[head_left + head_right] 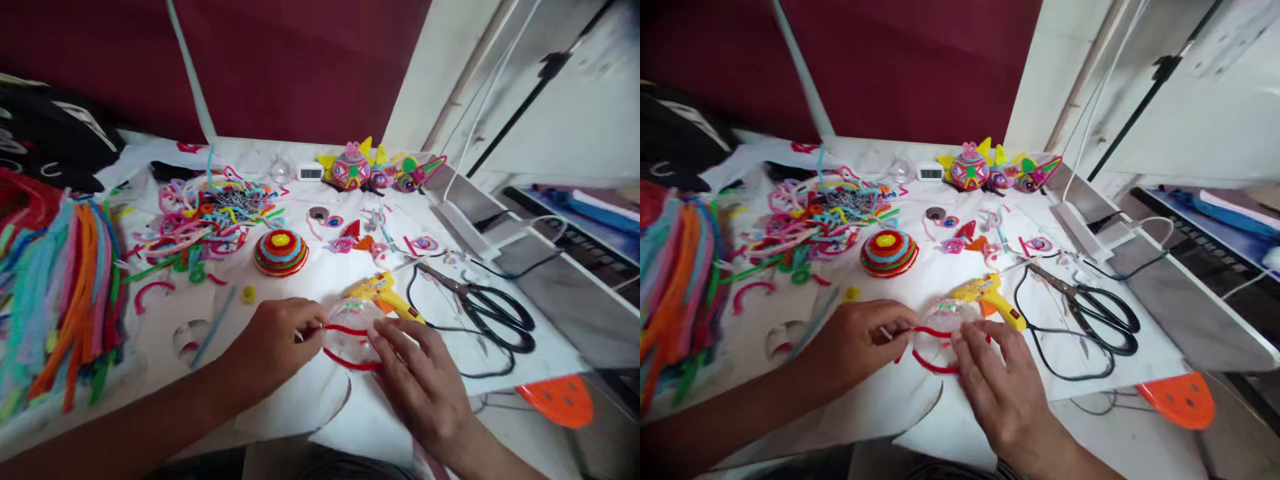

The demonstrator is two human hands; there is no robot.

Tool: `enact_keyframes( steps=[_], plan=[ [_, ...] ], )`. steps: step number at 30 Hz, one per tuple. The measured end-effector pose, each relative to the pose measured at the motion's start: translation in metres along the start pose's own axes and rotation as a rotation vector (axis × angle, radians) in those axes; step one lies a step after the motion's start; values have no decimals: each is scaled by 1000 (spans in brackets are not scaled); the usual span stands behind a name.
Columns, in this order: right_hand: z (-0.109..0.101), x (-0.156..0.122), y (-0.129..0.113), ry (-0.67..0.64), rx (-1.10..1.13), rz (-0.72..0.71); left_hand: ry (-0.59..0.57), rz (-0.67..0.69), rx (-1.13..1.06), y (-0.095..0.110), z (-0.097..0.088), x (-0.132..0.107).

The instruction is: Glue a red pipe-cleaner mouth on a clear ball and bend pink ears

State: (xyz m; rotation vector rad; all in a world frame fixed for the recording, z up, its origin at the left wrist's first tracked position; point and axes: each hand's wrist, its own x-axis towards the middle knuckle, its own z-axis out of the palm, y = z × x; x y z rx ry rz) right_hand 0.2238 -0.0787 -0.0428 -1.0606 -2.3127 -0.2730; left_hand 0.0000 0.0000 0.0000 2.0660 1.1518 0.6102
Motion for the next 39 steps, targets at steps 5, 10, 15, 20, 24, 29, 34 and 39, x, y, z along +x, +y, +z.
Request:
enact_keyframes(
  steps=[5,10,15,20,24,29,34,39],
  plan=[
    [-3,-1,3,0,2,-1,-5,-17,-20,0,-3,2],
    [-6,0,-1,0,1,7,21,-14,-36,1,-2,3],
    [-7,3,-4,-24,-18,27,39,0,-28,-1,-1,1],
    [-9,5,-5,-21,-19,19,42,-17,-50,-1,-1,1],
    [-8,5,-6,-25,-29,18,33,-78,-81,-2,-1,1],
    [-9,6,-7,-30,-60,10,26,-126,-116,-4,-1,1],
    [-11,8,-8,-34,-33,23,27,-73,-78,-4,-1,-2],
    [-11,7,-8,-28,-35,20,-4,-49,-26,-4,-2,-5]
  ],
)
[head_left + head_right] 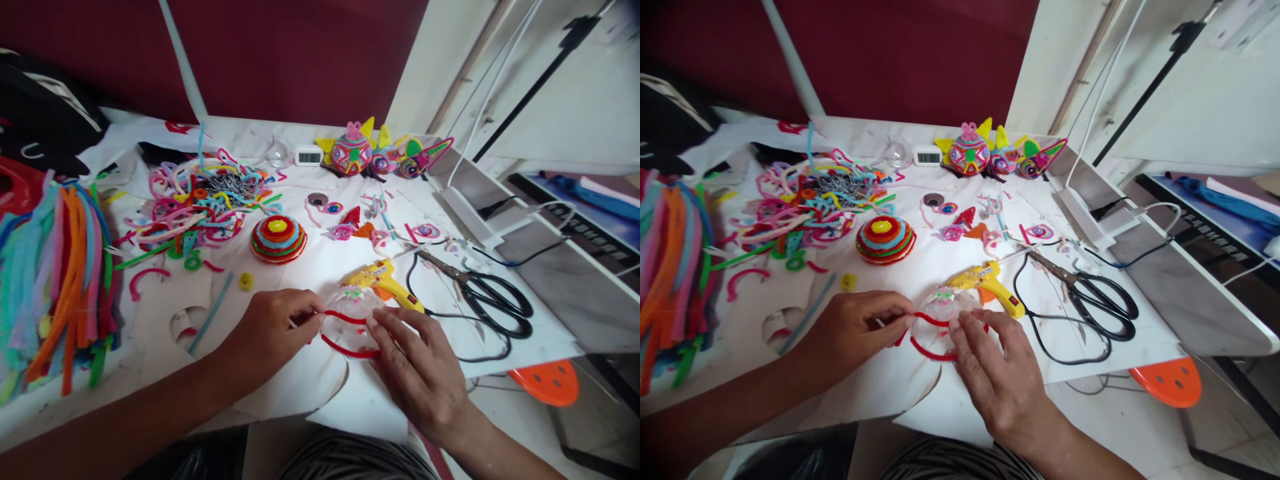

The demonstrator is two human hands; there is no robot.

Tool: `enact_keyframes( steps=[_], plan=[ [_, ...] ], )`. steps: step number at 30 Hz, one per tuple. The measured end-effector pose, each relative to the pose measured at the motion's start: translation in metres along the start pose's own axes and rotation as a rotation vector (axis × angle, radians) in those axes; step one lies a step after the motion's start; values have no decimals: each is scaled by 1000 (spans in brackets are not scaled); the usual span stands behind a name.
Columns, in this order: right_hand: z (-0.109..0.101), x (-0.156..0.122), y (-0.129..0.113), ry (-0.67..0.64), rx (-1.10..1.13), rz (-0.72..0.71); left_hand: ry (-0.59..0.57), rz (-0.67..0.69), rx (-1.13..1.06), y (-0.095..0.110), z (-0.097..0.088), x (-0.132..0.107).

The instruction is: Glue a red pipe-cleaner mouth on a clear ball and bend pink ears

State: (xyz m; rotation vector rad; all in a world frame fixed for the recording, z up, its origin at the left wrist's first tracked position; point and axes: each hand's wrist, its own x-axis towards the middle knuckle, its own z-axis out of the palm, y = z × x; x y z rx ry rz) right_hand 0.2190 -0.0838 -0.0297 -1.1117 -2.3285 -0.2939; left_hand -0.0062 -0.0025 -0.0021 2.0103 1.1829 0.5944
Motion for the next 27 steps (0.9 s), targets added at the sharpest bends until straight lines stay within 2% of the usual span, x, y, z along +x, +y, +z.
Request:
enact_keyframes(
  steps=[9,18,27],
  plan=[
    [0,-1,0,7,3,0,-9,-21,15,-1,3,-1],
    [-2,1,-1,7,1,-1,-11,-107,-54,2,1,2],
    [1,-2,0,11,-22,5,-21,-132,-99,1,2,-1]
  ],
)
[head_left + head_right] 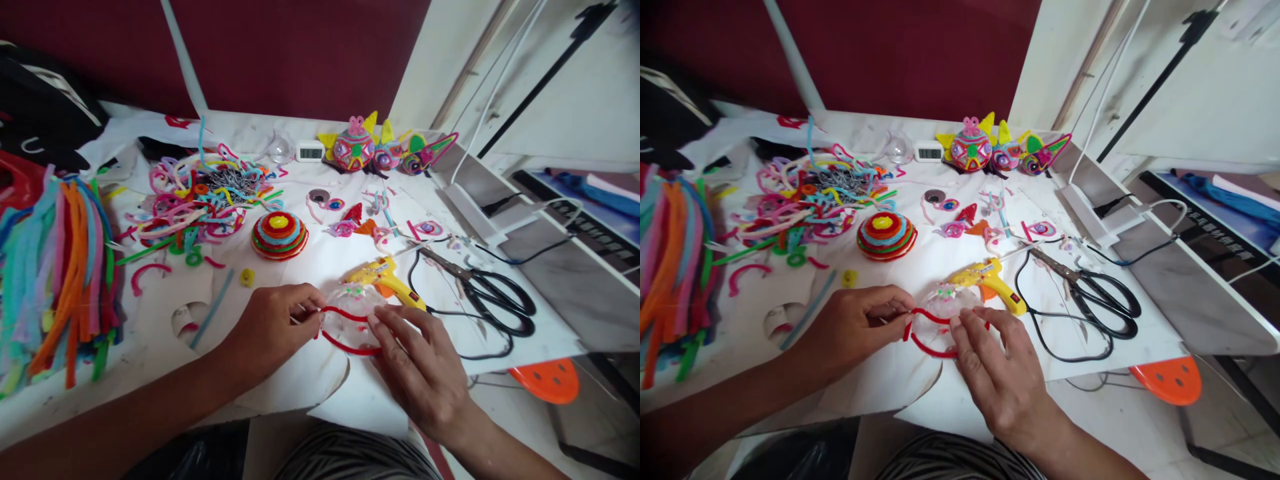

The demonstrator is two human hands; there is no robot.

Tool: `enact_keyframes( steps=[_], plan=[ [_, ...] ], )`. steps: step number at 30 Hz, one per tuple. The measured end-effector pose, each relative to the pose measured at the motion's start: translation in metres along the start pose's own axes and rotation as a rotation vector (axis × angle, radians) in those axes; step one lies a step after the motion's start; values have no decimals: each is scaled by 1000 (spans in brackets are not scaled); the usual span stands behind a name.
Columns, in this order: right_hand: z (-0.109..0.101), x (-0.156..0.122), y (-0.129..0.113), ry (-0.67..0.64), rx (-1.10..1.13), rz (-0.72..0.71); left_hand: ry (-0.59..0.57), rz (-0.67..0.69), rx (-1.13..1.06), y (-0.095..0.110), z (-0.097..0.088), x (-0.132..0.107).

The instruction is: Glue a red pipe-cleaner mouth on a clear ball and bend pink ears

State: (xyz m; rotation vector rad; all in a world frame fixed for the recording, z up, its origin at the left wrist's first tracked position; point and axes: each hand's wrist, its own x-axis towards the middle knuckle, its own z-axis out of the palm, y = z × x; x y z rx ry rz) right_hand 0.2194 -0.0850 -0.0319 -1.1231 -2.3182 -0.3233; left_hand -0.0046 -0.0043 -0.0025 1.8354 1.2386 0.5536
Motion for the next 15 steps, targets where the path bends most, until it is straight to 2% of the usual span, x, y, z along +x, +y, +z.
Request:
enact_keyframes(
  steps=[15],
  plan=[
    [-1,-2,-1,-1,-6,23,15,10,-3,-2,1,0]
  ],
)
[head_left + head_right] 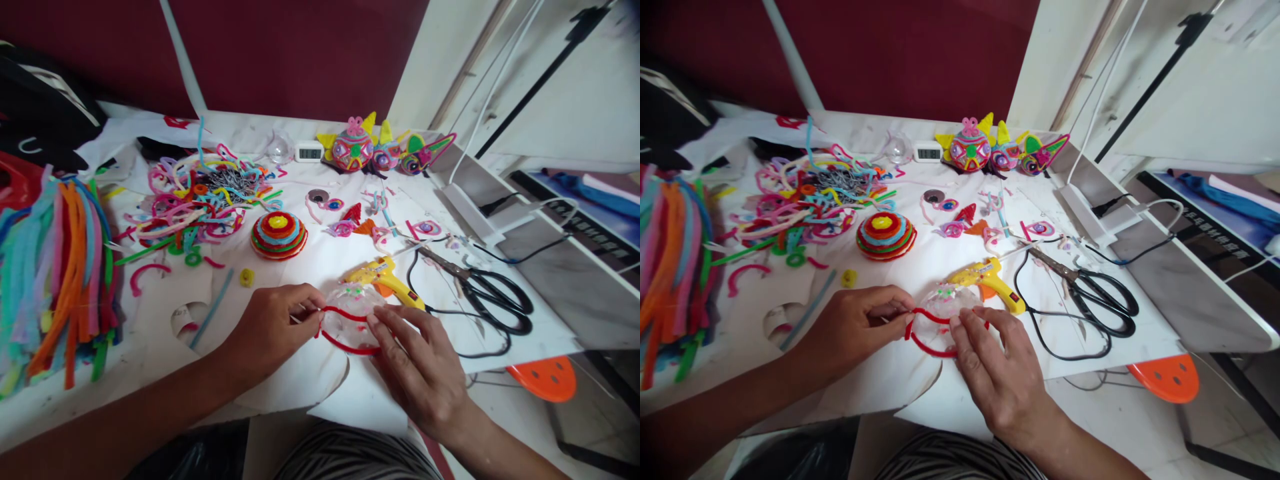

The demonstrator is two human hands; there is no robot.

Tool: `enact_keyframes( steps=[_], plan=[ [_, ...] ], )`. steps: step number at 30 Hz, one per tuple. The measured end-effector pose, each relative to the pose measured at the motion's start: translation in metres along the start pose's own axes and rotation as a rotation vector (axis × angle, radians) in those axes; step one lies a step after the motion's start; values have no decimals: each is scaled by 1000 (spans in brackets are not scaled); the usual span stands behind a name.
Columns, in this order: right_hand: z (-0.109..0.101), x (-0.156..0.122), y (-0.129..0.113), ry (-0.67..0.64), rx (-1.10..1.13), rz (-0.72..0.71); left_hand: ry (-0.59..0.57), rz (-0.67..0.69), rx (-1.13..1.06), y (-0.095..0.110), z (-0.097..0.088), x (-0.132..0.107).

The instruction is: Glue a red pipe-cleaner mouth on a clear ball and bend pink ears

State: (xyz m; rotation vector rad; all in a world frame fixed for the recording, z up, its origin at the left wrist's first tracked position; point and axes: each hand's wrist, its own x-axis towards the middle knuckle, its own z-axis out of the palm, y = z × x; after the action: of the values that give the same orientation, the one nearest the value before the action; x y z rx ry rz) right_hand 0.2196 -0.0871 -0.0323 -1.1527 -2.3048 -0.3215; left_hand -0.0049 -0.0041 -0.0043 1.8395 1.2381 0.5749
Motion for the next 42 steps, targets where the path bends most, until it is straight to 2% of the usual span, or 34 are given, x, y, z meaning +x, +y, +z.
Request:
enact_keyframes(
  steps=[19,29,42],
  plan=[
    [2,-3,-1,12,29,9,30,68,43,2,2,1],
    [4,-4,-1,19,18,-30,36,60,-1,0,2,-1],
    [5,-4,-4,36,3,-5,132,122,-25,-2,7,-5]
  ],
)
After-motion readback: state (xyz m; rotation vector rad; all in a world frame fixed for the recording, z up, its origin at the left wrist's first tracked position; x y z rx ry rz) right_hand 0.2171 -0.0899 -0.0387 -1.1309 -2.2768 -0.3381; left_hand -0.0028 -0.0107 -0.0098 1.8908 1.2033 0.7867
